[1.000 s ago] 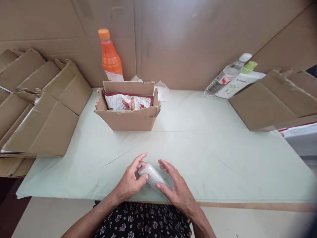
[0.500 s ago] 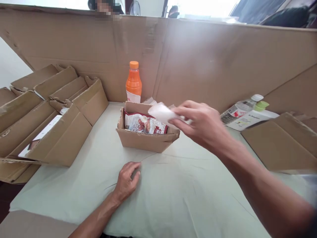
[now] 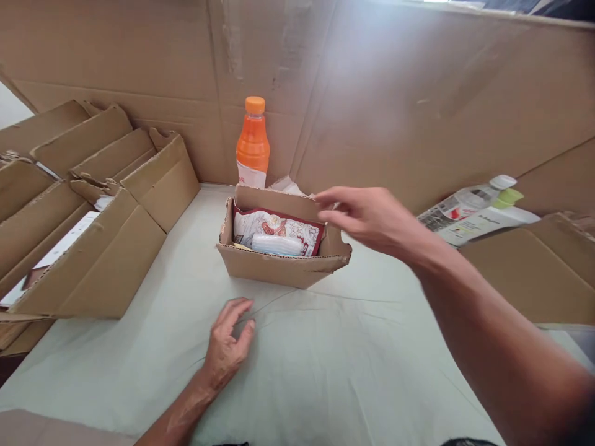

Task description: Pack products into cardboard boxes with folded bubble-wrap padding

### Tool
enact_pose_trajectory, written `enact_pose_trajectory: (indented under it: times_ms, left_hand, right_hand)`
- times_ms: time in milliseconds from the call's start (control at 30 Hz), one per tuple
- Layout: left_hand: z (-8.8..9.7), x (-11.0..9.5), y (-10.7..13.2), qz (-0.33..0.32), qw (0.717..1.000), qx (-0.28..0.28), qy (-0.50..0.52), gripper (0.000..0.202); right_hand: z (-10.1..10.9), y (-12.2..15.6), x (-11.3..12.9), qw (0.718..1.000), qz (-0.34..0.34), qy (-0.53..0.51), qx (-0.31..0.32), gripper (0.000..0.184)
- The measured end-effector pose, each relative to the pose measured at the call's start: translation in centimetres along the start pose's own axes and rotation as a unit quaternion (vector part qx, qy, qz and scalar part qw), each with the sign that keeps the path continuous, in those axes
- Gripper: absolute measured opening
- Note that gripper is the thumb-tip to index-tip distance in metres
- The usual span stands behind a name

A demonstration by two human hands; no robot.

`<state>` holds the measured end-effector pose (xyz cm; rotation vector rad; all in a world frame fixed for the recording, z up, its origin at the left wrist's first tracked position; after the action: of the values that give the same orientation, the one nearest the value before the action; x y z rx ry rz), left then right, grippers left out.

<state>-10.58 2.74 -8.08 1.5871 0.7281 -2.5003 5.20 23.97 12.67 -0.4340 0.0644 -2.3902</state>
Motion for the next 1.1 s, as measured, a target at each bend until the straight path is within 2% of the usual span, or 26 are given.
enact_pose_trajectory:
  times_ms: [67,100,133,167,200,300,333,400,467,567,600,667,700,767,867,933,1000,1100]
  left_hand:
    - [2.6,0.7,-0.7,0.061,0.997,-0.054,0.0,0.033]
    - [3.8,1.0,-1.2,0.089,0.993,-0.076,0.007,0.04]
    - [4.8,1.2,-2.0,0.11,0.989,-0.093,0.02,0.047]
    - [5.4,1.4,-3.0,0.122,0.987,-0.1,0.038,0.054]
    - [5.6,1.4,-4.2,0.127,0.985,-0.099,0.059,0.06]
    - [4.1,1.4,-8.1,0.134,0.981,-0.068,0.121,0.062]
    - [3.2,1.4,-9.1,0.137,0.979,-0.062,0.135,0.061]
    - [1.4,0.7,-10.1,0.138,0.977,-0.066,0.15,0.059]
    - [-0.7,-0.7,-9.4,0.12,0.979,-0.062,0.15,0.062]
    - [-3.7,-3.1,-5.5,0.093,0.983,-0.002,0.156,0.069]
    - [-4.3,-3.5,-3.7,0.091,0.983,0.019,0.158,0.07]
    - [-3.7,-3.7,0.0,0.092,0.985,0.025,0.147,0.074]
    - [-2.7,-3.4,1.6,0.097,0.986,0.015,0.137,0.074]
    - [0.0,-2.4,4.2,0.111,0.987,-0.02,0.116,0.073]
    - [3.8,-1.1,5.5,0.111,0.985,-0.082,0.1,0.072]
    - [5.1,-0.7,4.7,0.1,0.984,-0.112,0.097,0.074]
    - [5.4,-0.1,3.0,0.096,0.982,-0.132,0.095,0.076]
    - [5.2,1.4,-0.5,0.1,0.979,-0.154,0.093,0.08]
  right_hand:
    - [3.1,4.7,-3.5,0.99,-0.077,-0.038,-0.115,0.02]
    - [3.3,7.1,-5.0,0.98,-0.11,-0.056,-0.154,0.021]
    - [2.6,9.1,-6.3,0.97,-0.138,-0.09,-0.181,0.023]
    - [0.8,10.5,-7.1,0.962,-0.152,-0.128,-0.186,0.026]
    - [-1.9,11.1,-7.3,0.963,-0.151,-0.16,-0.155,0.029]
    - [-10.1,10.5,-6.0,0.962,-0.135,-0.227,-0.062,0.046]
    - [-11.7,10.1,-5.8,0.958,-0.14,-0.243,-0.056,0.046]
    - [-12.9,10.1,-6.4,0.946,-0.173,-0.263,-0.076,0.041]
    - [-12.4,11.7,-8.3,0.933,-0.217,-0.269,-0.103,0.038]
    - [-10.8,15.8,-11.3,0.913,-0.256,-0.292,-0.126,0.045]
    - [-10.6,16.8,-11.9,0.907,-0.255,-0.309,-0.127,0.048]
    - [-10.9,17.3,-11.7,0.901,-0.23,-0.35,-0.115,0.052]
    - [-11.6,16.7,-10.9,0.9,-0.209,-0.369,-0.102,0.054]
    - [-13.4,13.8,-8.1,0.9,-0.151,-0.402,-0.079,0.057]
    - [-16.5,6.7,-2.4,0.892,-0.053,-0.441,-0.085,0.071]
    - [-18.7,2.0,0.9,0.89,-0.012,-0.442,-0.11,0.088]
    - [-21.4,-1.6,3.6,0.898,0.005,-0.428,-0.104,0.096]
    - [-25.0,-3.9,6.3,0.911,0.026,-0.406,-0.064,0.092]
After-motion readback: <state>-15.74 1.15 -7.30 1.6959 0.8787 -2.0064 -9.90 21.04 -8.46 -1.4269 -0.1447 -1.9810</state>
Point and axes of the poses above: each hand's wrist, its own y-axis away from the middle knuckle, its own z-axis out of the back of the hand, x = y × z, the point moved 10 cm from there along -y, towards the middle knuckle, and after that the axes turned 4 degrees about y, right-handed, at the moved point
